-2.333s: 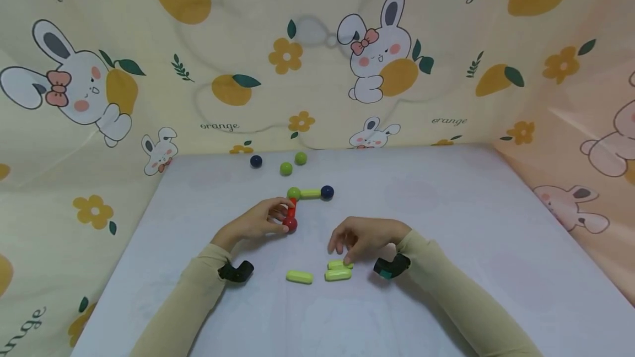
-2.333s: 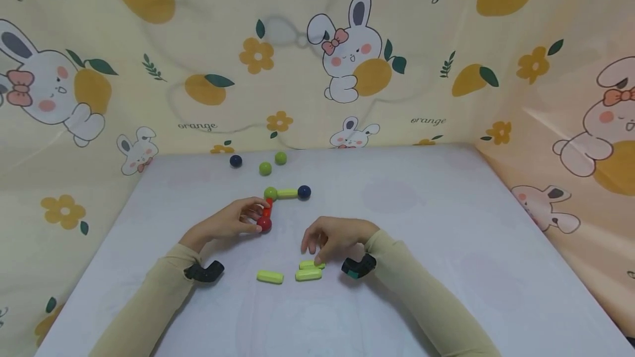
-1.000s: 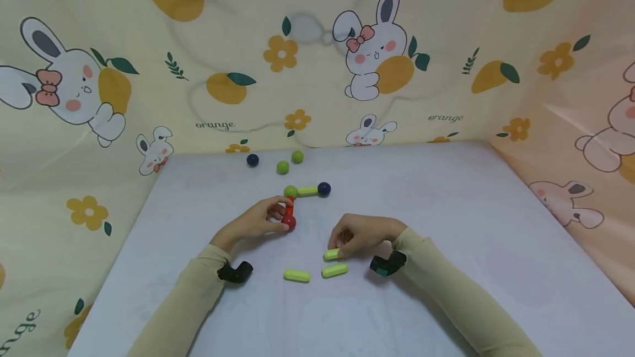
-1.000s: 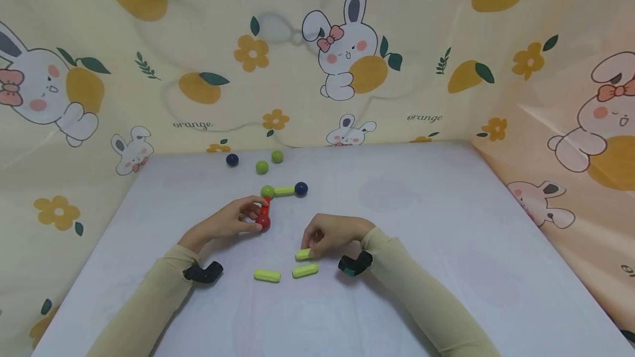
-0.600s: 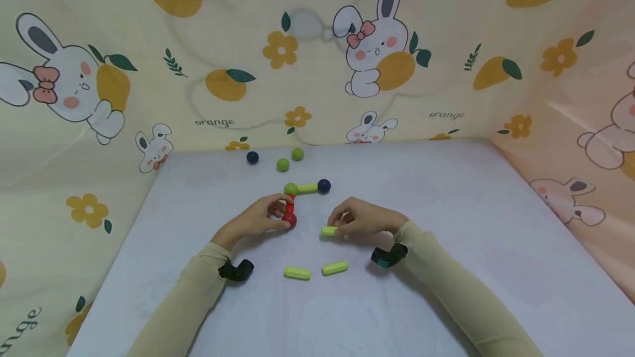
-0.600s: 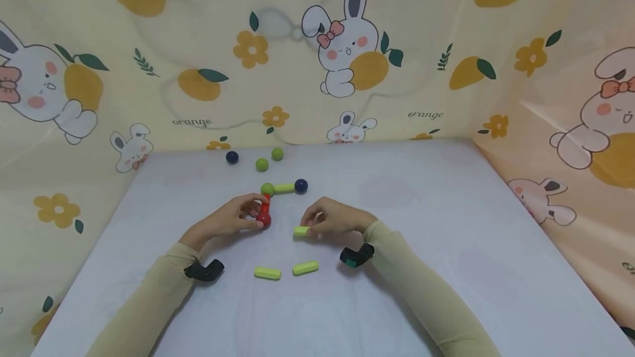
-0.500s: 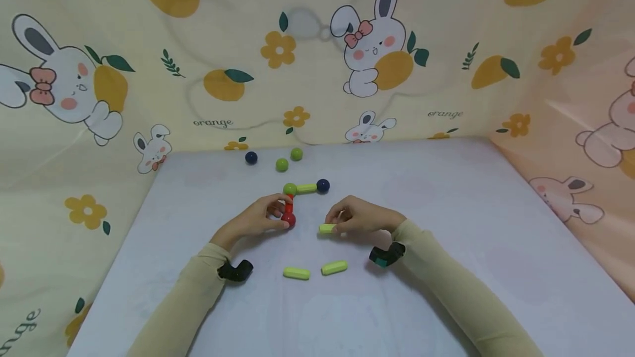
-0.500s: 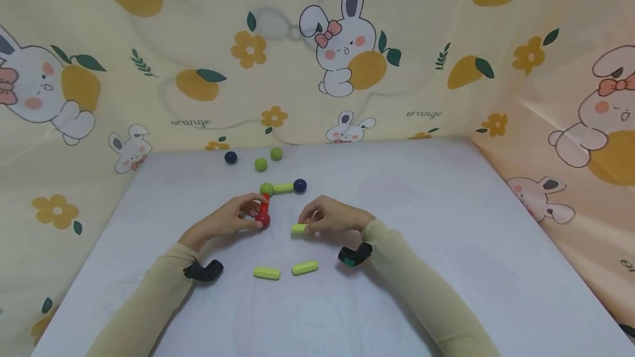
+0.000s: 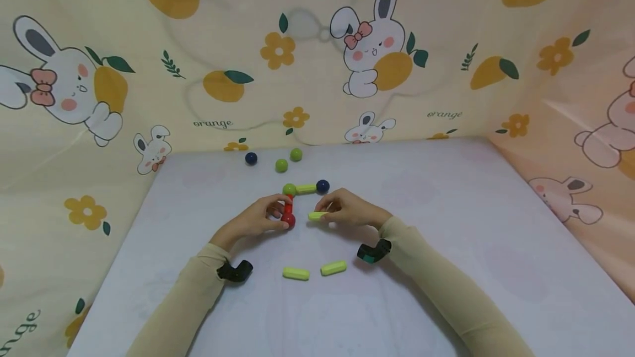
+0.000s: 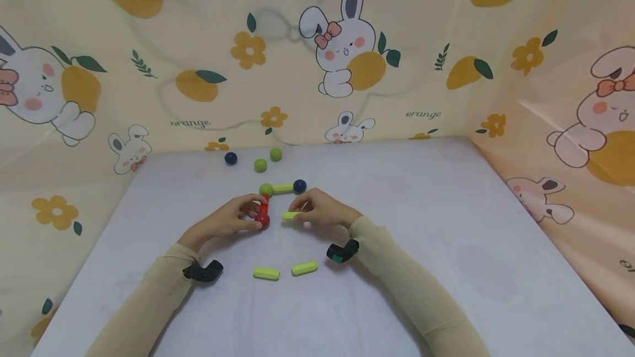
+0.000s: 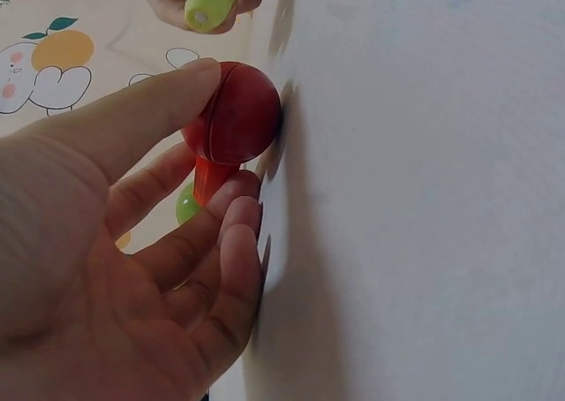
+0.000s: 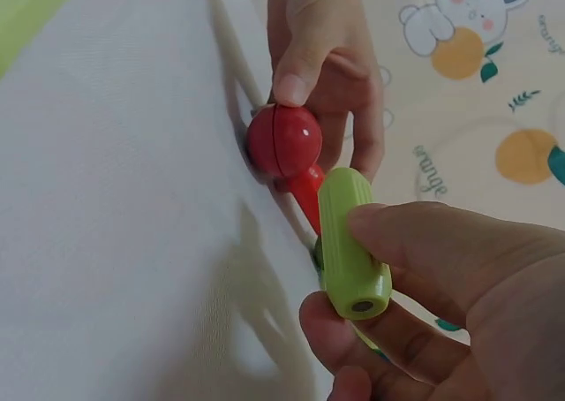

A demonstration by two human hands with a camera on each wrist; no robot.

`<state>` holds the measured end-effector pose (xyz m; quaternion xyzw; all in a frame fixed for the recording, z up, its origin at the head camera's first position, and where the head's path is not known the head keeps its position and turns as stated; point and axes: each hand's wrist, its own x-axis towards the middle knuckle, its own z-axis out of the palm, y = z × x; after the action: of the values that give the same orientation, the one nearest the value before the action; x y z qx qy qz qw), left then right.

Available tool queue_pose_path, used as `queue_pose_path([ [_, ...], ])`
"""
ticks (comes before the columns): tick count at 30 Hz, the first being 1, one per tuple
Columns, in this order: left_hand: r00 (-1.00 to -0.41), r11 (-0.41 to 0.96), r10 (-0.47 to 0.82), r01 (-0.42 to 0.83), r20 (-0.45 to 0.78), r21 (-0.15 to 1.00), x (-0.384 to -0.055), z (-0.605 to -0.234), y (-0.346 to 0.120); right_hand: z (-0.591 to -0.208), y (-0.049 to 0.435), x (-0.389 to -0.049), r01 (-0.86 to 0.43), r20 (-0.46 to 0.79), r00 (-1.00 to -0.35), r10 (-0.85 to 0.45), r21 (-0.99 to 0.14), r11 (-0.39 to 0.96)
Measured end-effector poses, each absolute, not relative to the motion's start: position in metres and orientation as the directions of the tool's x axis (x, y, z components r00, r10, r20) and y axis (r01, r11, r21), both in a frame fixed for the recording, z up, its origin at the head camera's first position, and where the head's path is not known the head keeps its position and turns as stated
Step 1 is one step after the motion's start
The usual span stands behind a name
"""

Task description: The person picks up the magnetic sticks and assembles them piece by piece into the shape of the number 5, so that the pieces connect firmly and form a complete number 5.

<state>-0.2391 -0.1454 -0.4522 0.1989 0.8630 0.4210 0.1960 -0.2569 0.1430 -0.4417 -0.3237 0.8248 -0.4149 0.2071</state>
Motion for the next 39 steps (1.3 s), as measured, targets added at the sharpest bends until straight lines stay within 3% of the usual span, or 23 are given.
queue_pose_path([
  [15, -0.848, 0.583, 0.495, 0.164, -0.188, 0.796, -0.237, -0.455, -0.143, -0.448, 0.130, -0.252, -0.421, -0.040, -0.695, -0.717, -0.786, 0.452],
  [39, -0.855, 0.589, 0.484, 0.160, -0.188, 0.792, -0.237, -0.453, -0.144, -0.455, 0.116, -0.247, -0.390, -0.035, -0.743, -0.669, -0.790, 0.474],
])
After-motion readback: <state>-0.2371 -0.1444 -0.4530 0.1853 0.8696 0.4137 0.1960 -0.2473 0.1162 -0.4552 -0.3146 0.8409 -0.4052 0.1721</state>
